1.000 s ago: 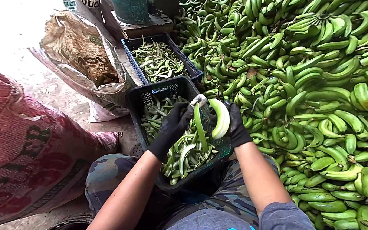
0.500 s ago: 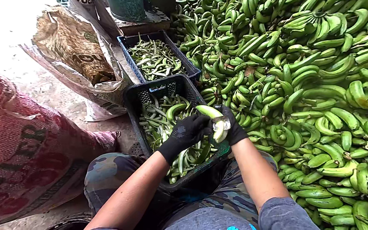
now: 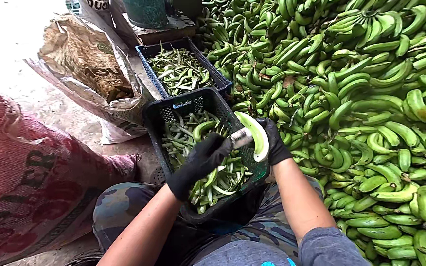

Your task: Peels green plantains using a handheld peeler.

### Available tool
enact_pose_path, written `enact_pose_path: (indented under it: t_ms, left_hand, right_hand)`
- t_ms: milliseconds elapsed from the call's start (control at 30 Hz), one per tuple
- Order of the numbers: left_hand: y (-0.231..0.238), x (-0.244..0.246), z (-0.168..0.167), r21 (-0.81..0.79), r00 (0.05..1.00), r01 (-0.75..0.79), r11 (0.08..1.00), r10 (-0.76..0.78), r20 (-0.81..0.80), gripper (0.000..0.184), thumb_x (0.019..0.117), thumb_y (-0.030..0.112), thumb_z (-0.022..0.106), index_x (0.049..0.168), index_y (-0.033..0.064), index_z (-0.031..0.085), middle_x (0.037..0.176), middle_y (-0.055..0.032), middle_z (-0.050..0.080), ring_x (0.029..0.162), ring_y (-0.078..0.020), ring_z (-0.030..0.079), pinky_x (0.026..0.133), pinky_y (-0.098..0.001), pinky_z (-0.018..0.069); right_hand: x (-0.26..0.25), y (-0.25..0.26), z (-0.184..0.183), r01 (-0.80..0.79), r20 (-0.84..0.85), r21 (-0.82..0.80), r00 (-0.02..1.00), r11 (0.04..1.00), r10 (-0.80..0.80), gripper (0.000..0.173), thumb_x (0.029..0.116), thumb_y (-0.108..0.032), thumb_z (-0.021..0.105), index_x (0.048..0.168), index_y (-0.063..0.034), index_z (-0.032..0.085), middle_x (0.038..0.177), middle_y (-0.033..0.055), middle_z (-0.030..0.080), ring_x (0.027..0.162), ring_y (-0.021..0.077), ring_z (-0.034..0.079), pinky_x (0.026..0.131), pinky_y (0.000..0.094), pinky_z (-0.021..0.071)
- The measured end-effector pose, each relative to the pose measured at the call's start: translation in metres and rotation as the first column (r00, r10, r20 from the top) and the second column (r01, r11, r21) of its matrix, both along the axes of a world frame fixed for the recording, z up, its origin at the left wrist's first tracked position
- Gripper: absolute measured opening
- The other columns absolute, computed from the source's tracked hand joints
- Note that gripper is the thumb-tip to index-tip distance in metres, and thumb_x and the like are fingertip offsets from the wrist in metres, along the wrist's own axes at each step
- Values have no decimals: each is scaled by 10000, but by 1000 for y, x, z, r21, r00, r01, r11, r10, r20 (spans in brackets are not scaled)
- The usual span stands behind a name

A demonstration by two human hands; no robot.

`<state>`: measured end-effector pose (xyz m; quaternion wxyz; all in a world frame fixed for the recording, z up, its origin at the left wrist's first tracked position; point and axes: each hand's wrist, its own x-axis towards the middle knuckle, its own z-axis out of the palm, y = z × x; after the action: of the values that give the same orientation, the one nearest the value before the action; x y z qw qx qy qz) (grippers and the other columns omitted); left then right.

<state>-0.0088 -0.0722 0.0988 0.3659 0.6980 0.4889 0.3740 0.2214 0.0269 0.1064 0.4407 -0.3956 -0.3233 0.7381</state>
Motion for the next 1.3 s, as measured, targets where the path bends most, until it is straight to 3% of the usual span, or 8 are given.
enact_pose_path:
  t_ms: [133,300,567,733,933,1100,1200,1300]
  left_hand:
    - [-2,27,-23,132,986,163,978,-158,-44,453,1036,488,517,1187,88,670,958,-33,690,859,-120,667,806,-379,582]
    - [19,23,-31,282,964,-141,949,196,-181,426,1020,444,582,1216,72,650,1035,-115,685,901,-259,688,793,-506,579]
    - [26,-38,-12,-236,855,-442,865,486,179,576,1025,664,382,1267,170,550,937,-72,629,770,-200,621,682,-430,538]
    - [10,4,7,-439,791,-234,867,433,432,561,1055,591,379,1396,164,509,1006,-51,701,638,-101,582,550,-274,491]
    - [-29,-14,33,-235,706,-301,924,382,596,337,1043,325,579,1319,134,554,1013,-20,683,813,-119,675,709,-324,605]
    - [-84,-103,133,456,688,-724,518,590,422,349,966,175,672,1235,13,522,1066,20,667,826,-33,634,692,-226,557]
    - [-116,-152,206,764,133,-641,72,991,19,448,993,333,599,1194,-67,630,1131,-170,673,1032,-203,643,897,-369,507]
    - [-129,-198,231,854,-87,-513,88,984,-154,296,1023,241,545,1100,5,705,1093,-210,693,1100,-355,637,968,-525,469]
  right_hand:
    - [-5,-4,-1,0,20,12,1000,1000,0,426,1083,-282,266,965,-81,622,711,64,680,550,127,643,487,264,552]
    - [-15,-17,-17,-34,198,300,980,953,-27,244,1067,-112,378,1013,-89,615,796,-6,662,693,57,641,652,236,575]
    - [-8,-18,-15,-83,12,161,997,983,82,395,1064,-339,326,1104,-128,657,774,56,683,561,132,636,494,303,567]
    - [-35,-31,-11,-393,603,576,797,717,-47,428,1013,-195,355,1321,-140,648,1395,17,615,1211,139,608,1002,408,530]
    - [-61,-57,-5,-508,640,591,769,627,20,430,1023,-221,454,1443,-199,543,1245,53,638,907,154,637,722,369,563]
    - [-56,-68,-57,-958,973,-152,-102,244,209,580,956,-528,601,1459,-244,555,1324,171,642,1209,386,613,987,668,466]
    - [-39,-75,-82,-893,895,-440,-429,93,117,789,821,-696,665,1512,-369,472,1472,155,538,1258,433,570,954,717,467]
    - [-21,-75,-78,-815,815,-578,-574,34,82,664,870,-512,711,1489,-381,511,1494,156,520,1260,457,556,955,709,461]
